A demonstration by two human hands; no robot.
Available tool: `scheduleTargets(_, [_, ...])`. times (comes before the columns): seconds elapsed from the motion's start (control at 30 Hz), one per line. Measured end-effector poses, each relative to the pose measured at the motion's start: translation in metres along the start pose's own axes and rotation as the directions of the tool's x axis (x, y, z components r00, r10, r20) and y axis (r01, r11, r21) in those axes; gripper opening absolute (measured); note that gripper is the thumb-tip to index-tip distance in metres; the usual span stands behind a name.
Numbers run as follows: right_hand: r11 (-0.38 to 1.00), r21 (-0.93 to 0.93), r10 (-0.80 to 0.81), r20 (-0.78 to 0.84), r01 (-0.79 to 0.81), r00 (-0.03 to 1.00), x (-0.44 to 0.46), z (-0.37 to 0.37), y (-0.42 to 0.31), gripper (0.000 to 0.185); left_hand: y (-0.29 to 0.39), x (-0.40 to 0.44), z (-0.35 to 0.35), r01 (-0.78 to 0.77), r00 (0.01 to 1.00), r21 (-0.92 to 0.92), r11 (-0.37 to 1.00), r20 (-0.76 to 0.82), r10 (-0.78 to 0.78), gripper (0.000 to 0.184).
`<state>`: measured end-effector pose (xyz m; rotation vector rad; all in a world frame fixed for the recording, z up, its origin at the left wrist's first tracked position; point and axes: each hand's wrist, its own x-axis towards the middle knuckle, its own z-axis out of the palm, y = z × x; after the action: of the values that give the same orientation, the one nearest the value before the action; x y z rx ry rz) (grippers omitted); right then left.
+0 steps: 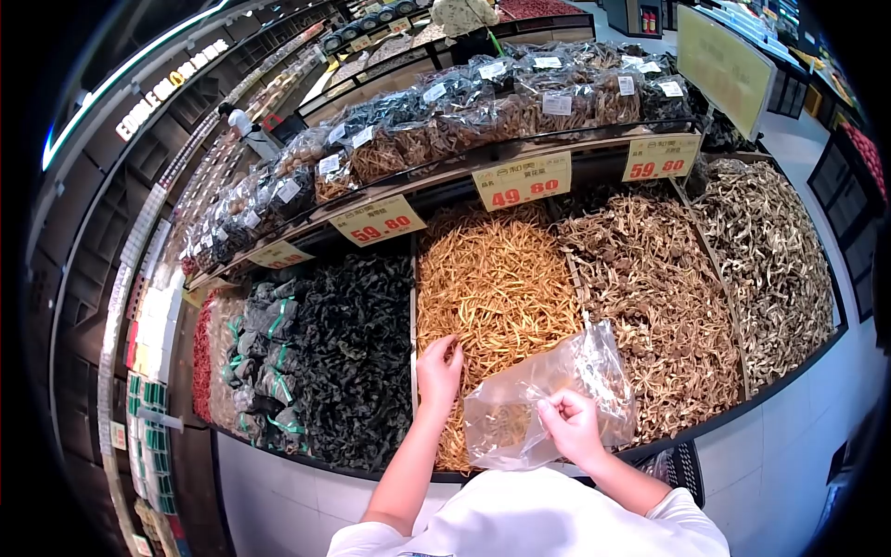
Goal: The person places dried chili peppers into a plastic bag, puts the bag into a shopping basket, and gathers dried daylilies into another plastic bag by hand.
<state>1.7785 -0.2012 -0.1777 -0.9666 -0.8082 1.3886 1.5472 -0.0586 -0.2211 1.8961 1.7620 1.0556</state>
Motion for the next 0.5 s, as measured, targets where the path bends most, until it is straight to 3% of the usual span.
scheduleTargets(0.2, [1.000, -0.016, 0.014, 0.002, -0.014, 1.000, -0.001, 0.002, 0.000, 0.020, 0.007, -0.004, -0.017, 0.013, 0.998, -0.098, 0.995, -0.066, -0.019, 0.021])
scheduleTargets(0.33, [1.000, -0.023, 0.015, 0.006, -0.015, 1.000, -0.003, 0.005, -0.003, 0.021, 0.003, -0.007, -0.026, 0.134, 0.985, -0.261, 0.956, -0.075, -0.159, 0.021])
scheduleTargets(0.5, [1.000, -0.021, -0.012, 0.010, 0.013, 1.000, -0.005, 0.005, 0.002, 0.021, 0.003, -0.011, -0.043, 0.275, 0.953, -0.478, 0.834, 0.021, -0.302, 0.023])
